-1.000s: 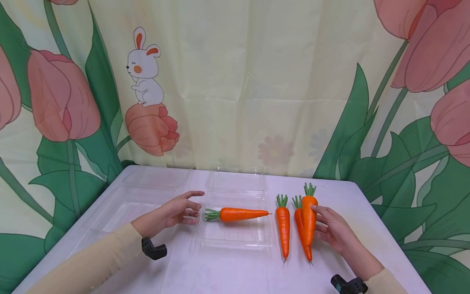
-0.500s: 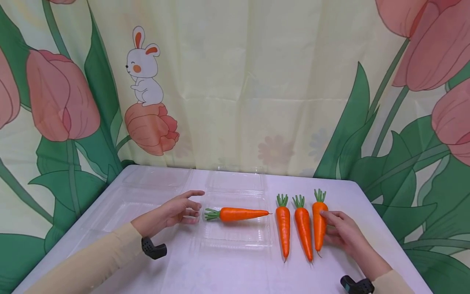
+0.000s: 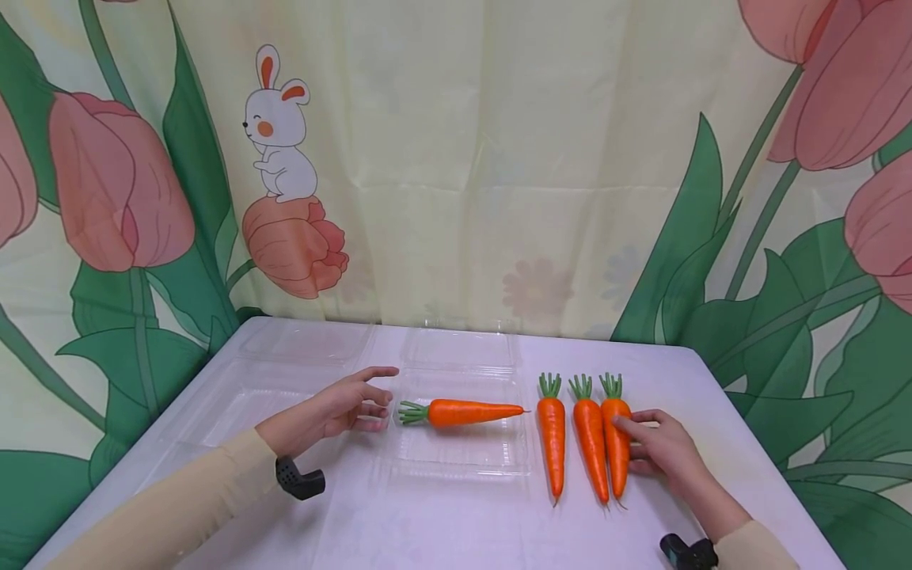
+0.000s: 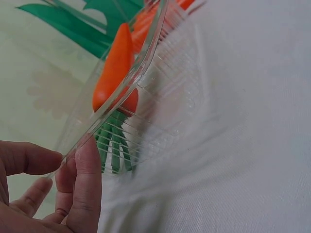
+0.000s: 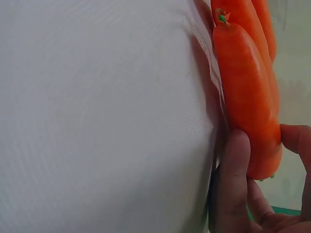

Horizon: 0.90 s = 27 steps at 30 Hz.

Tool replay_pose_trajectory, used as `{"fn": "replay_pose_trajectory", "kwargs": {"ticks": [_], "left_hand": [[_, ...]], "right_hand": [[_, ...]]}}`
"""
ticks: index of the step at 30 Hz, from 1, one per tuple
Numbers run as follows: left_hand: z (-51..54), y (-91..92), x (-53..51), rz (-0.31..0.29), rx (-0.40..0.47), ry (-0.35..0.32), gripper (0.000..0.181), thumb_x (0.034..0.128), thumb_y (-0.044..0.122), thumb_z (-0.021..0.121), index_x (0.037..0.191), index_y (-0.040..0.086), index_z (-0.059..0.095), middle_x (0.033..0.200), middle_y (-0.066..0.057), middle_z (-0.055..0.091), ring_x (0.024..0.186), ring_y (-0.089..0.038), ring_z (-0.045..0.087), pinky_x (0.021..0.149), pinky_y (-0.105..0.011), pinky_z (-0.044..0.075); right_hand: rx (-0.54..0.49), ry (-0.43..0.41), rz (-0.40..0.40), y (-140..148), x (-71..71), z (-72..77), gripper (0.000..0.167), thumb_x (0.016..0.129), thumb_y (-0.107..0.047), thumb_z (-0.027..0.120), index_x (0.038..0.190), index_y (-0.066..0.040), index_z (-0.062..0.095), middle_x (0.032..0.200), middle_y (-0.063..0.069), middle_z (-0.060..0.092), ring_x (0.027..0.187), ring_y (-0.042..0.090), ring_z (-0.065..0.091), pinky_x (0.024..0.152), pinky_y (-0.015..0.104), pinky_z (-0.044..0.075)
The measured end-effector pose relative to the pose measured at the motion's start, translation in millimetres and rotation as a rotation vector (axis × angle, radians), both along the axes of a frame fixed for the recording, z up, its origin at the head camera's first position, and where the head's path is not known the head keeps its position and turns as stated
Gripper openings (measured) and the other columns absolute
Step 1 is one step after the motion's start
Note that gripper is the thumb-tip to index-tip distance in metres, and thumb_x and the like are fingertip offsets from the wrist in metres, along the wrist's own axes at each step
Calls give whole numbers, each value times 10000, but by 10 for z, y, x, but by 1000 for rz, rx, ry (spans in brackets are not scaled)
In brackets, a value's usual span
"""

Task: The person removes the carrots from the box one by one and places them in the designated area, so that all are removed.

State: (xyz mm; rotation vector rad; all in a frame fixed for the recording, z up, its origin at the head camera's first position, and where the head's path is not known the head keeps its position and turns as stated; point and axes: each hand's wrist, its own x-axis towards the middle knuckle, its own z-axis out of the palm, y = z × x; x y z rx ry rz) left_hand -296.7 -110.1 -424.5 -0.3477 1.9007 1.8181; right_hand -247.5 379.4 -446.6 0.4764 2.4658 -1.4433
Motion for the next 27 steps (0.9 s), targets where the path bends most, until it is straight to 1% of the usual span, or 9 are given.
{"fn": "replay_pose_trajectory", "kwargs": {"ticks": [3,7,14,19,27], "left_hand": [[5,-3,8,-12,6,2,617,958,47,654,1522,223,478,1163,-174,551,817,-214,635,719,-338,649],[6,-2,13,-24,14,5,625,953,30,648,1524,217,476,1133,-163,556,837,-217,624,729,-342,651],[6,6,12,-12,10,6,615,960,35,646,1522,220,478,1185,-174,545,831,-214,625,727,-345,651],[8,3,18,-10,13,10,624,952,20,643,1521,217,479,1186,-176,541,844,-221,620,728,-347,651],[1,-1,15,-16,11,14,615,957,28,644,1520,217,482,1188,-175,540,847,-221,619,730,-345,650]], "right_hand": [[16,5,-2,-21,-4,-4,930,967,-544,659,1469,131,263,1278,393,529,764,178,708,714,297,629],[16,19,-3,-43,-4,14,922,957,-581,652,1471,104,308,1324,381,521,778,169,718,711,296,629],[54,40,14,-78,2,86,928,965,-615,611,1465,114,328,1403,400,472,827,162,726,716,292,628],[97,62,8,-102,10,131,955,959,-647,592,1462,124,338,1390,419,453,837,158,714,716,293,631],[121,87,30,-153,-7,183,910,975,-601,601,1456,129,350,1380,422,452,862,207,732,725,311,639]]}}
